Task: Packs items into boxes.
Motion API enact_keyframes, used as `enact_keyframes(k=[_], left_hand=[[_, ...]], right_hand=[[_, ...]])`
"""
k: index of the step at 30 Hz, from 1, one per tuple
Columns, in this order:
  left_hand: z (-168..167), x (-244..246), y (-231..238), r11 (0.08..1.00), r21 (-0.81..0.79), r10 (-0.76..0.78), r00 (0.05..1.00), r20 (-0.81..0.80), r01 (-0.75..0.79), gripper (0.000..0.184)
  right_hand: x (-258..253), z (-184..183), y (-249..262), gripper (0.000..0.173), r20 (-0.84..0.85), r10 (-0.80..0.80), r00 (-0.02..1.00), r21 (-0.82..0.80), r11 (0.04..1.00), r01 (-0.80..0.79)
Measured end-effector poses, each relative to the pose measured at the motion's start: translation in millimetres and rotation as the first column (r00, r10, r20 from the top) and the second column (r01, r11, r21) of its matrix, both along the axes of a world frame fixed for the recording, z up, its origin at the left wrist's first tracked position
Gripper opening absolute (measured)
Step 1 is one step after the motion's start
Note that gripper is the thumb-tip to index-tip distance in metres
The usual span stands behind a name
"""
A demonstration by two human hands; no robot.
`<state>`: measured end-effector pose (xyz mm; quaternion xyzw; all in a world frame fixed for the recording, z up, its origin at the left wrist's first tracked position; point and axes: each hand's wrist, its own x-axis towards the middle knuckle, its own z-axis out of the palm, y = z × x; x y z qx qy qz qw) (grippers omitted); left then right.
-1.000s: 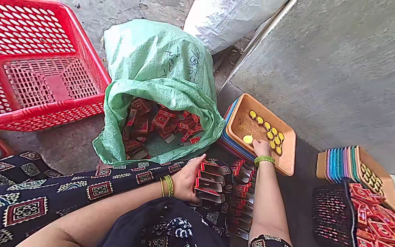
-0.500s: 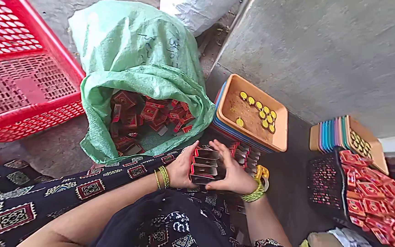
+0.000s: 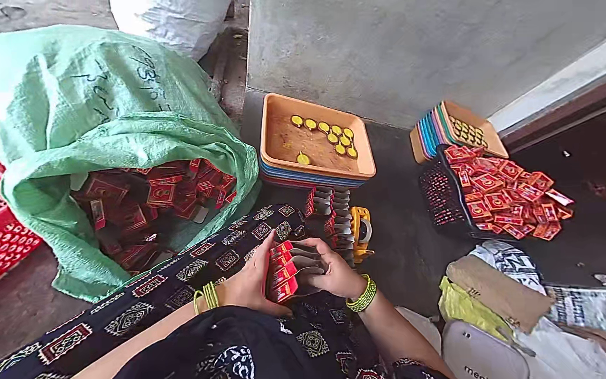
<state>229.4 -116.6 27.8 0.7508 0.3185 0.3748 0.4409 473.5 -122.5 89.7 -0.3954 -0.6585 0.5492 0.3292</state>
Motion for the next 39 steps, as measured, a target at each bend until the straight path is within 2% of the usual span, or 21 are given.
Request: enact_keyframes(k=[1,3,6,8,11,14,18,22,25,27,28,31,33,36,39], left_hand=[[2.2,1.1,0.9,0.993,-0.091,-0.075,0.995,0.061,0.080,0.155],[1.2,3.6,6.8,0.959,-0.143,-0.215,0.955,0.203,0.246,0.151],[9.9,11.7,4.5,0.897,-0.259,-0.278,0.912,0.301,0.359,0.145],[13.4,19.0,0.8,0.870,-0.317,-0.287,0.910,0.299,0.379,0.141],[14.0,23.5,0.4,0.884,-0.342,-0.261,0.943,0.205,0.319,0.133],[14.7,18.1,5.1,0.904,-0.362,-0.175,0.970,0.169,0.227,0.117],[16.9,3.5,10.7,0.929,-0.357,-0.032,0.984,0.175,0.094,0.101],[19.3,-10.7,14.4,0.934,-0.358,0.103,0.974,0.204,-0.024,0.093],[18.0,-17.8,17.8,0.932,-0.353,0.175,0.957,0.233,-0.084,0.089],[20.7,-20.8,20.1,0.929,-0.351,0.207,0.952,0.226,-0.118,0.088],[22.0,-21.7,21.3,0.927,-0.351,0.222,0.950,0.222,-0.134,0.087],[22.6,-23.8,25.4,0.923,-0.349,0.247,0.945,0.216,-0.161,0.085],[23.6,-24.8,26.9,0.923,-0.341,0.260,0.943,0.209,-0.179,0.085],[27.1,-31.0,29.0,0.923,-0.318,0.290,0.934,0.209,-0.215,0.083],[35.4,-44.3,33.7,0.916,-0.284,0.349,0.912,0.215,-0.284,0.078]], right_hand=[[10.5,-4.2,-4.2,0.075,-0.067,-0.012,0.998,-0.080,0.997,0.007],[30.4,-14.9,-11.8,0.076,-0.190,-0.068,0.979,-0.192,0.981,0.031],[54.1,-34.3,-22.4,0.085,-0.336,-0.209,0.918,-0.322,0.942,0.097],[66.8,-42.3,-24.8,0.084,-0.361,-0.288,0.887,-0.349,0.924,0.158],[89.1,-44.7,-16.6,0.084,-0.345,-0.387,0.855,-0.331,0.903,0.275],[120.0,-46.0,2.8,0.080,-0.249,-0.431,0.868,-0.253,0.894,0.371],[150.2,-60.3,31.9,0.077,-0.083,-0.435,0.897,-0.172,0.892,0.417],[153.8,-83.4,60.2,0.078,0.104,-0.355,0.929,-0.173,0.913,0.368],[148.1,-100.2,83.2,0.077,0.300,-0.257,0.919,-0.083,0.952,0.293],[139.5,-103.4,97.9,0.071,0.509,-0.200,0.837,0.024,0.975,0.219],[131.6,-101.7,104.0,0.066,0.629,-0.181,0.756,0.067,0.981,0.180],[98.0,-94.5,112.1,0.049,0.898,-0.158,0.411,0.147,0.987,0.059],[79.5,-91.1,108.7,0.051,0.954,-0.160,0.255,0.162,0.987,0.013],[70.9,-85.1,103.7,0.058,0.960,-0.217,0.176,0.220,0.975,0.005],[74.3,-71.9,96.5,0.070,0.948,-0.246,0.202,0.236,0.969,0.071]])
